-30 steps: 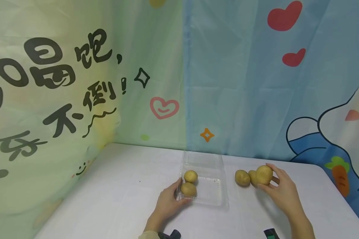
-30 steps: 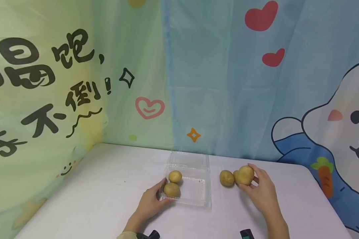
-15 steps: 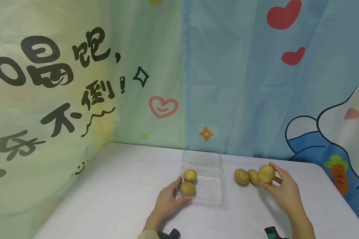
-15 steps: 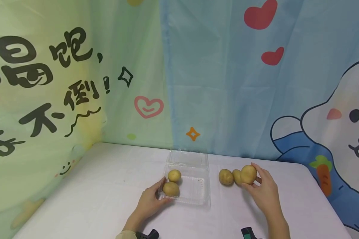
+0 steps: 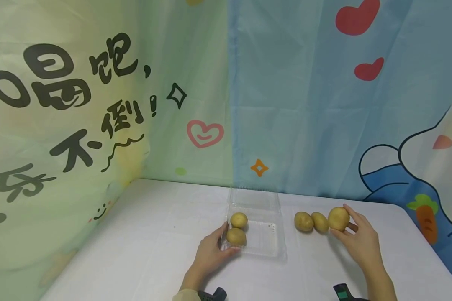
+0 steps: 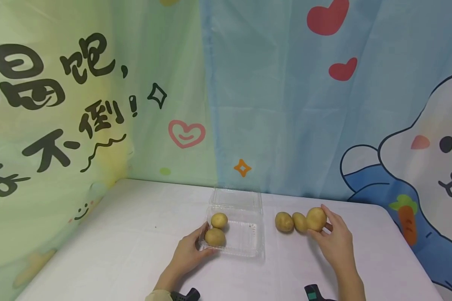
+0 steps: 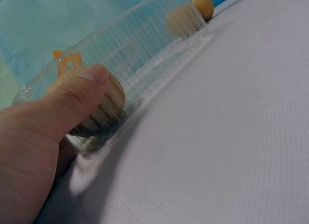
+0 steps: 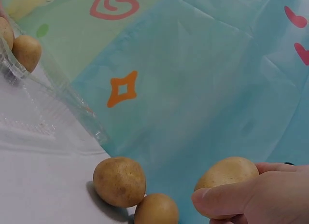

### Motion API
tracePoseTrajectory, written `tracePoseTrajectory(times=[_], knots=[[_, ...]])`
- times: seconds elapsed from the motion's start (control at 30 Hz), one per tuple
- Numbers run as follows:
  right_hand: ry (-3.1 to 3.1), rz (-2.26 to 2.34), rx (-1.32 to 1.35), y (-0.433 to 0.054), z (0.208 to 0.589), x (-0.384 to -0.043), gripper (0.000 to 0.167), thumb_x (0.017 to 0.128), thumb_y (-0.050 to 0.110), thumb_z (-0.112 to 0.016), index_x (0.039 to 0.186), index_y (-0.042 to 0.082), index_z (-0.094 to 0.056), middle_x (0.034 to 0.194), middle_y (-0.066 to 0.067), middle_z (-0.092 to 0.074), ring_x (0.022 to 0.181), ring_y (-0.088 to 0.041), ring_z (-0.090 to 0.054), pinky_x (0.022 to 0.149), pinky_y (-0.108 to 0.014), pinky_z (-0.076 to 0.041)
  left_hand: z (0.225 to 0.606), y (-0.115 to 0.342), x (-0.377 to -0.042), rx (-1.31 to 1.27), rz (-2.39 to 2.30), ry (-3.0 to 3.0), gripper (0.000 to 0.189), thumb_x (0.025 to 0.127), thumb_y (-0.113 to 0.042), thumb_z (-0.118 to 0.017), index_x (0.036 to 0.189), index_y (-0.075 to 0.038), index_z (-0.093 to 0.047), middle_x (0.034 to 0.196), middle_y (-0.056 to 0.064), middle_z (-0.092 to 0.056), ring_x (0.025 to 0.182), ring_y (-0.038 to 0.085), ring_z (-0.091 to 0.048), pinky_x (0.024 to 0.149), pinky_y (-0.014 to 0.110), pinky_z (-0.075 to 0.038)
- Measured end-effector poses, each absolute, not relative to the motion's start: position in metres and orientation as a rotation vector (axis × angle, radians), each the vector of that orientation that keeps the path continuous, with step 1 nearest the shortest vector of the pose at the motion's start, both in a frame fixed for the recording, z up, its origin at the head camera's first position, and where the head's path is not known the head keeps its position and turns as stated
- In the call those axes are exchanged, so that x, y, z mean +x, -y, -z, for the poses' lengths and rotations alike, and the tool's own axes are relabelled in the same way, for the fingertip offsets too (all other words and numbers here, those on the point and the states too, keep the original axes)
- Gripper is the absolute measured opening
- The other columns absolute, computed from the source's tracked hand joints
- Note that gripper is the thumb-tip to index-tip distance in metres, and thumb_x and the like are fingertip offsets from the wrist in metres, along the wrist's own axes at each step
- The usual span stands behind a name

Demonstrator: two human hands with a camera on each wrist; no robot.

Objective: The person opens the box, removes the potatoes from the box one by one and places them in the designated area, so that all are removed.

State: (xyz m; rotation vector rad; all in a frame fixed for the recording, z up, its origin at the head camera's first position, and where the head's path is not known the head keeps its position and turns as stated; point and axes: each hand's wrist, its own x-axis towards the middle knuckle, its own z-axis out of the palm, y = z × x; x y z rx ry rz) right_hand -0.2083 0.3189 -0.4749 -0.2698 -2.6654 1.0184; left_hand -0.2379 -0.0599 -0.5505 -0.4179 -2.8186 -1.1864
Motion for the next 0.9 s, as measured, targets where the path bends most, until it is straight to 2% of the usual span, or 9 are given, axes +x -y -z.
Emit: tracePoseTrajectory(times=[0.2, 0.9], knots=[[2.64, -1.015, -0.296, -0.323, 0.48, -0.211, 0.086, 0.078, 0.005, -0.076, 0.149, 0.006, -0.027, 0.138, -0.032, -0.039, 0.112, -0.053, -0.052, 0.082, -0.045, -0.05, 0.55, 0.06, -0.238, -0.424, 1.183, 2.812, 0.091, 0.074, -0.063, -0.068, 0.143, -0.008, -0.042, 0.14, 0.009, -0.053, 0.124, 0.028, -0.055, 0.102, 0.041, -0.049], [2.649, -1.131, -0.501, -0.33, 0.506, -0.217, 0.086, 0.082, 0.01, -0.072, 0.151, 0.009, -0.02, 0.148, -0.03, -0.029, 0.12, -0.053, -0.046, 0.097, -0.056, -0.045, 0.55, 0.061, -0.238, -0.409, 1.187, 2.834, 0.091, 0.074, -0.062, -0.068, 0.143, -0.01, -0.042, 0.14, 0.008, -0.053, 0.124, 0.027, -0.055, 0.102, 0.041, -0.048]])
